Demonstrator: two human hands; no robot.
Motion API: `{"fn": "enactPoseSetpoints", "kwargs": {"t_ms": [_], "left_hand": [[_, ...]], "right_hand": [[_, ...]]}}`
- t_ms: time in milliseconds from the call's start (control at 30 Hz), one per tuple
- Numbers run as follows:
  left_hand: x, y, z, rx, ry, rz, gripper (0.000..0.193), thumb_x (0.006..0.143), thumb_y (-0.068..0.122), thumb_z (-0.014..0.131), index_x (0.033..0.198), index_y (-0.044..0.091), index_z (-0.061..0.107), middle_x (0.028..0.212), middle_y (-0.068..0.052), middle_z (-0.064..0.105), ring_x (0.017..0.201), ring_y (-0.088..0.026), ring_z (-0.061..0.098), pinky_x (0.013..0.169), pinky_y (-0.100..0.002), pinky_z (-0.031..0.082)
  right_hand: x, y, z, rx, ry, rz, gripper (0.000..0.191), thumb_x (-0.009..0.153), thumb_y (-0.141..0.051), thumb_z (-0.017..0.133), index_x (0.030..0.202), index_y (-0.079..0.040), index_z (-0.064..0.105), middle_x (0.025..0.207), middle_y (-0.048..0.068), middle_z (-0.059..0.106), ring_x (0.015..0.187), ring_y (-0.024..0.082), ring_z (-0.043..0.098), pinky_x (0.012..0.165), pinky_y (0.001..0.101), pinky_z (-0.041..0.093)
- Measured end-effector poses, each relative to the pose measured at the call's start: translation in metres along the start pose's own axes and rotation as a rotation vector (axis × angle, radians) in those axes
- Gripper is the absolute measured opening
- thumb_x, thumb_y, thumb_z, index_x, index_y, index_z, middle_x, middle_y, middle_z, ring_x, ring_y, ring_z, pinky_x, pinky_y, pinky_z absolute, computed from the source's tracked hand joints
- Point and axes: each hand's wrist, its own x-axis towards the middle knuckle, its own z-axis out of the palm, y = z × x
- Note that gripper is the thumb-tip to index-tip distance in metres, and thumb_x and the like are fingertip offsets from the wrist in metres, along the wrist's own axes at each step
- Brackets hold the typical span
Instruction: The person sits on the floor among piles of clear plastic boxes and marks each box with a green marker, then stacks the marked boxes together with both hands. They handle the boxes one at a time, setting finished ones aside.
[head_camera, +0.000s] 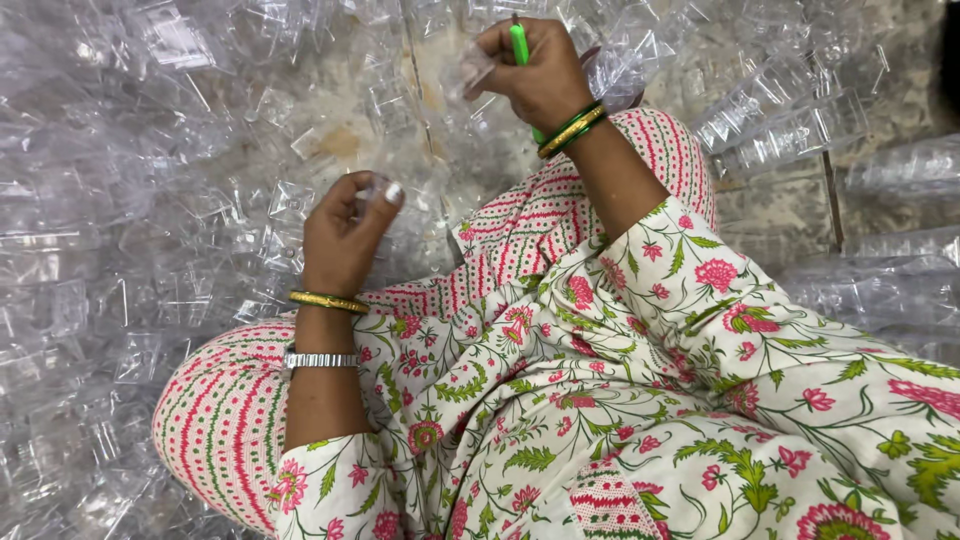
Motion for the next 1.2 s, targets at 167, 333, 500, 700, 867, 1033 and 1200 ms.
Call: {"fn": "enactPoseSetpoints", "kwargs": {"t_ms": [167,333,500,700,867,1033,1200], "left_hand": [[-0.005,0.005,0.001,-0.007,-0.066,0.151,0.04,0.092,0.022,0.082,0.123,0.002,0.067,0.09,0.007,0.061,0.078,-0.001,0.051,0.067,-0.02,0.043],[-0.009,0.013,0.0,0.17,-0.022,0.213,0.056,0.079,0.026,0.09,0.125,0.003,0.069,0.089,-0.001,0.067,0.077,-0.006,0.059,0.069,-0.024,0.05],[-0.011,0.019,0.001,0.358,0.069,0.288,0.067,0.072,0.035,0.098,0.125,0.005,0.071,0.096,-0.008,0.072,0.081,-0.014,0.065,0.073,-0.03,0.055],[-0.014,0.021,-0.003,0.421,0.176,0.482,0.085,0.068,0.039,0.103,0.134,0.005,0.061,0.119,-0.012,0.072,0.092,-0.021,0.067,0.081,-0.035,0.057],[-0.011,0.017,-0.003,0.529,0.27,0.506,0.112,0.061,0.047,0.107,0.147,0.008,0.047,0.114,-0.013,0.069,0.095,-0.024,0.068,0.083,-0.038,0.058],[-0.011,0.014,-0.005,0.548,0.288,0.581,0.129,0.057,0.041,0.108,0.157,0.013,0.032,0.123,-0.015,0.065,0.102,-0.029,0.065,0.089,-0.041,0.056],[-0.011,0.013,-0.002,0.504,0.237,0.511,0.131,0.056,0.022,0.106,0.161,0.014,0.027,0.111,-0.01,0.063,0.105,-0.029,0.063,0.094,-0.043,0.054]], "right_hand": [[-0.006,-0.005,0.003,0.027,-0.048,0.021,0.016,0.091,-0.001,0.084,0.101,0.005,0.072,0.088,0.01,0.073,0.074,0.015,0.066,0.07,0.0289,0.054],[-0.011,-0.014,0.007,-0.005,0.003,0.168,0.016,0.086,-0.006,0.083,0.097,0.001,0.074,0.082,0.008,0.074,0.055,0.01,0.052,0.049,0.0237,0.038],[-0.014,-0.013,0.022,-0.149,-0.186,-0.057,0.015,0.096,-0.006,0.083,0.105,0.003,0.075,0.098,0.008,0.076,0.089,0.012,0.073,0.083,0.0269,0.061],[-0.023,-0.031,0.041,-0.368,-0.329,-0.191,0.021,0.106,-0.005,0.067,0.126,0.0,0.07,0.124,0.012,0.071,0.116,0.018,0.066,0.101,0.03,0.053],[-0.033,-0.049,0.042,-0.382,-0.517,-0.074,0.085,0.081,0.0,0.074,0.157,-0.013,0.04,0.157,0.007,0.051,0.143,0.017,0.052,0.11,0.0325,0.047],[-0.039,-0.036,0.051,-0.421,-0.462,-0.161,0.1,0.079,0.001,0.097,0.16,-0.01,0.04,0.164,0.009,0.049,0.144,0.02,0.049,0.126,0.0374,0.042],[-0.037,-0.024,0.042,-0.187,-0.347,0.139,0.095,0.068,0.006,0.09,0.152,-0.012,0.048,0.144,0.004,0.061,0.124,0.017,0.05,0.103,0.0338,0.046]]}}
